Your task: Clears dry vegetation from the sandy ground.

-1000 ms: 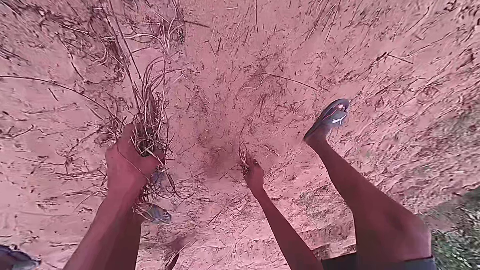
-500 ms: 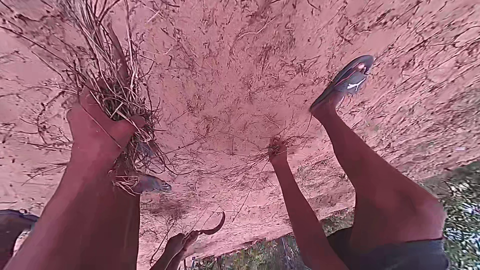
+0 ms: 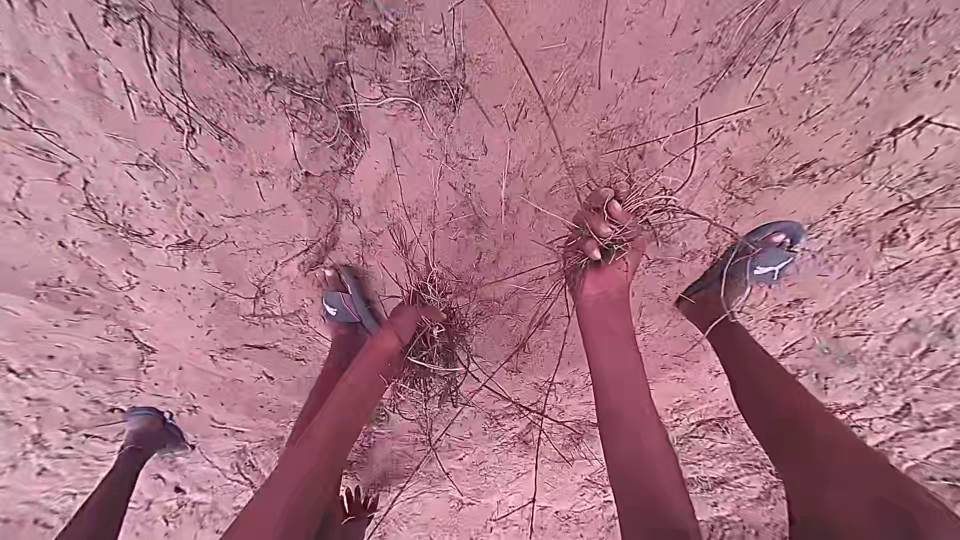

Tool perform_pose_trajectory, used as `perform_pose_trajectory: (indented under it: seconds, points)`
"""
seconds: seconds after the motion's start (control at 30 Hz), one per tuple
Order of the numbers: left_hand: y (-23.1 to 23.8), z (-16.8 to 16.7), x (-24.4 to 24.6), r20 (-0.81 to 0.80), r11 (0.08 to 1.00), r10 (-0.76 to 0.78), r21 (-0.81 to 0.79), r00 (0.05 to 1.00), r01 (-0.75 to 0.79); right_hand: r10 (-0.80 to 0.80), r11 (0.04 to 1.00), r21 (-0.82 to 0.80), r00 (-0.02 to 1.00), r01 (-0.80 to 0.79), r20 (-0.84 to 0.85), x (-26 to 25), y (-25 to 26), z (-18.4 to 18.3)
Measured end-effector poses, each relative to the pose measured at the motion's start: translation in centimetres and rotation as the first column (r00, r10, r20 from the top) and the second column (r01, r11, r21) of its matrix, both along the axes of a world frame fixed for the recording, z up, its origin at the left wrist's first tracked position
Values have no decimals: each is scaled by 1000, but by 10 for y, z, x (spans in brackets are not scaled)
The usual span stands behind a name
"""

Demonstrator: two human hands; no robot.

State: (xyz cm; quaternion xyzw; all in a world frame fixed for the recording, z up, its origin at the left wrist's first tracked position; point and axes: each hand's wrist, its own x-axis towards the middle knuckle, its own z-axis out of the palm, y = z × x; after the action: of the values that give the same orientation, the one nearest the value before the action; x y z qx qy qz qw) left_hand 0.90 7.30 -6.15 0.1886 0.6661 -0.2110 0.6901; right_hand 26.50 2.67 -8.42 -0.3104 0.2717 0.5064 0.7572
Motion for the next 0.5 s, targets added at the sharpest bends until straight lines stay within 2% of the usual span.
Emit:
perform_pose_trajectory:
  seconds: [0.03,0.1,0.17,0.23,0.3,0.33,0.4,0.43,0.5]
  points:
    - [3,10,10,30,999,43,-14,999,-43,-13,1000,9,1000,13,-10,-6,-2,2]
    - [2,19,20,128,988,149,-69,980,-141,0,996,-89,1000,3,30,-25,-10,9]
    - [-16,14,22,222,954,301,-71,927,-293,89,944,-328,989,-46,117,-46,-21,19]
    - [-30,14,33,166,881,471,-32,866,-472,297,763,-639,932,-100,209,-75,-29,31]
    - [-27,24,46,68,912,404,51,912,-407,537,592,-788,812,-171,228,-100,-40,45]
    - [-23,29,47,60,935,341,77,938,-345,640,525,-833,725,-173,253,-110,-45,50]
    - [-15,33,44,103,956,273,79,957,-281,867,354,-921,426,-163,258,-121,-49,52]
    - [-12,36,43,136,954,287,53,948,-296,949,243,-954,245,-175,196,-122,-46,55]
    - [-4,45,43,252,943,327,-26,911,-331,998,5,-973,-58,-231,19,-117,-32,59]
